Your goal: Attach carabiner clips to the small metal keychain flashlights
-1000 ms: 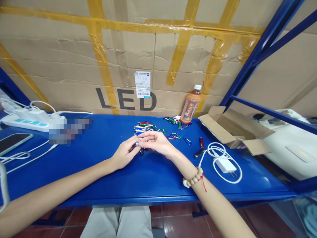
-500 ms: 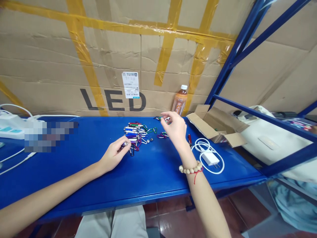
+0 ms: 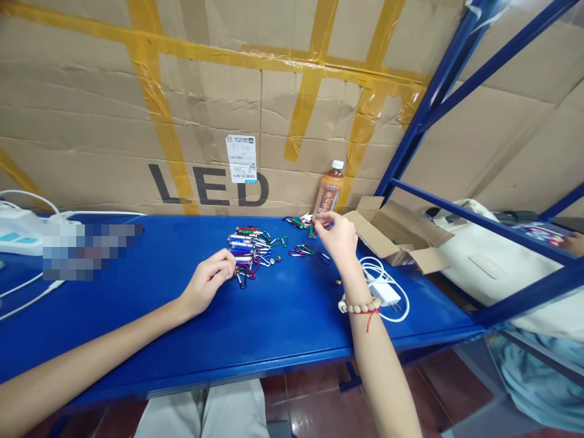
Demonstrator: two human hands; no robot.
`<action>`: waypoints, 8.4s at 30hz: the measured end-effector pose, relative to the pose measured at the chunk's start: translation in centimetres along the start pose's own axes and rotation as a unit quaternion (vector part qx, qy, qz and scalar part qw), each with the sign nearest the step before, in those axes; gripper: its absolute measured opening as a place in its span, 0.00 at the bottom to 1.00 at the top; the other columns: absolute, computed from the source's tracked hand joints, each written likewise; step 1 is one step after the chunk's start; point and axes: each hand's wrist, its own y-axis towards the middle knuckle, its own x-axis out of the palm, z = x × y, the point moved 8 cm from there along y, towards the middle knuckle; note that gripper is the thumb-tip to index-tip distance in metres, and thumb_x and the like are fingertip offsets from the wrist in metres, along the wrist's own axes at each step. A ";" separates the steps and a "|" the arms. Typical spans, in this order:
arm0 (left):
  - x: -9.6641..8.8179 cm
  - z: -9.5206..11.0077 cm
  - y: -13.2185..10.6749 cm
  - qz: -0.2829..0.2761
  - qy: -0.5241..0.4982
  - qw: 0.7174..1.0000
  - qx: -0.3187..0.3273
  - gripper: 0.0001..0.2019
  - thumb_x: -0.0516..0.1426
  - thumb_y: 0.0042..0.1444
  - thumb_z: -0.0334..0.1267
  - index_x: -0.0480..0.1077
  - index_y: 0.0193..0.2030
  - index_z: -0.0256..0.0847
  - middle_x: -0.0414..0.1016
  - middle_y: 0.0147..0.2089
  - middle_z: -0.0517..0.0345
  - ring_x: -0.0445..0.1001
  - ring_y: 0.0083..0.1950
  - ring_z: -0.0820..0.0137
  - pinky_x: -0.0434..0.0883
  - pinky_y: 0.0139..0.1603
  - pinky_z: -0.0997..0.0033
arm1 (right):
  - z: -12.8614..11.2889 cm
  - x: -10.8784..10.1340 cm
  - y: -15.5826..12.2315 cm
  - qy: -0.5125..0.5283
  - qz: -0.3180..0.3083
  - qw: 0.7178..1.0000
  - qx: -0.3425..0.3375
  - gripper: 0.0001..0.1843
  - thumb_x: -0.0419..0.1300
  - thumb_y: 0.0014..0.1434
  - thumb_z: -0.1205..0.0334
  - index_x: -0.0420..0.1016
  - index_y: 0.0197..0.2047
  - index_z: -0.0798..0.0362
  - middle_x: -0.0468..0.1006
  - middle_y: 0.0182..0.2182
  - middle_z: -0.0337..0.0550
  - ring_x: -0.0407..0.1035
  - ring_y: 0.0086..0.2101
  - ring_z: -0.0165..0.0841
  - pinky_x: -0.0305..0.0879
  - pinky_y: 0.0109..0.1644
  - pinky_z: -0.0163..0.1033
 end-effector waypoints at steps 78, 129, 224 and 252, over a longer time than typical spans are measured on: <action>0.5 -1.1 -0.5 0.000 0.006 0.997 -0.081 0.09 0.43 0.62 0.43 0.60 0.40 0.42 0.67 0.31 0.61 0.66 0.31 0.72 0.64 0.36 0.72 | -10.5 9.9 -8.9 0.316 -0.376 0.849 -0.194 0.18 0.63 0.48 0.47 0.75 0.28 0.56 0.77 0.24 0.41 0.69 0.25 0.29 0.64 0.28 0.32; 1.4 -0.8 -0.4 -0.067 0.070 0.995 0.002 0.11 0.47 0.62 0.35 0.69 0.43 0.41 0.74 0.44 0.55 0.71 0.47 0.68 0.67 0.48 0.69 | -11.4 6.7 -8.8 0.330 -0.312 0.831 -0.320 0.08 0.61 0.54 0.61 0.76 0.27 0.56 0.72 0.30 0.42 0.67 0.31 0.26 0.62 0.30 0.29; 0.7 -0.4 -0.9 -0.016 0.026 0.999 0.019 0.03 0.50 0.59 0.32 0.64 0.36 0.39 0.75 0.37 0.58 0.73 0.38 0.72 0.68 0.40 0.74 | -10.9 7.1 -8.8 0.385 -0.276 0.853 -0.221 0.13 0.68 0.44 0.60 0.71 0.17 0.56 0.66 0.23 0.39 0.62 0.26 0.25 0.61 0.27 0.31; -0.2 0.3 -0.3 0.036 0.054 0.998 -0.008 0.08 0.48 0.61 0.33 0.67 0.43 0.40 0.73 0.42 0.56 0.72 0.43 0.70 0.66 0.44 0.72 | -10.1 7.7 -7.7 0.397 -0.299 0.860 -0.112 0.12 0.66 0.44 0.57 0.72 0.20 0.56 0.69 0.26 0.40 0.64 0.23 0.24 0.64 0.26 0.31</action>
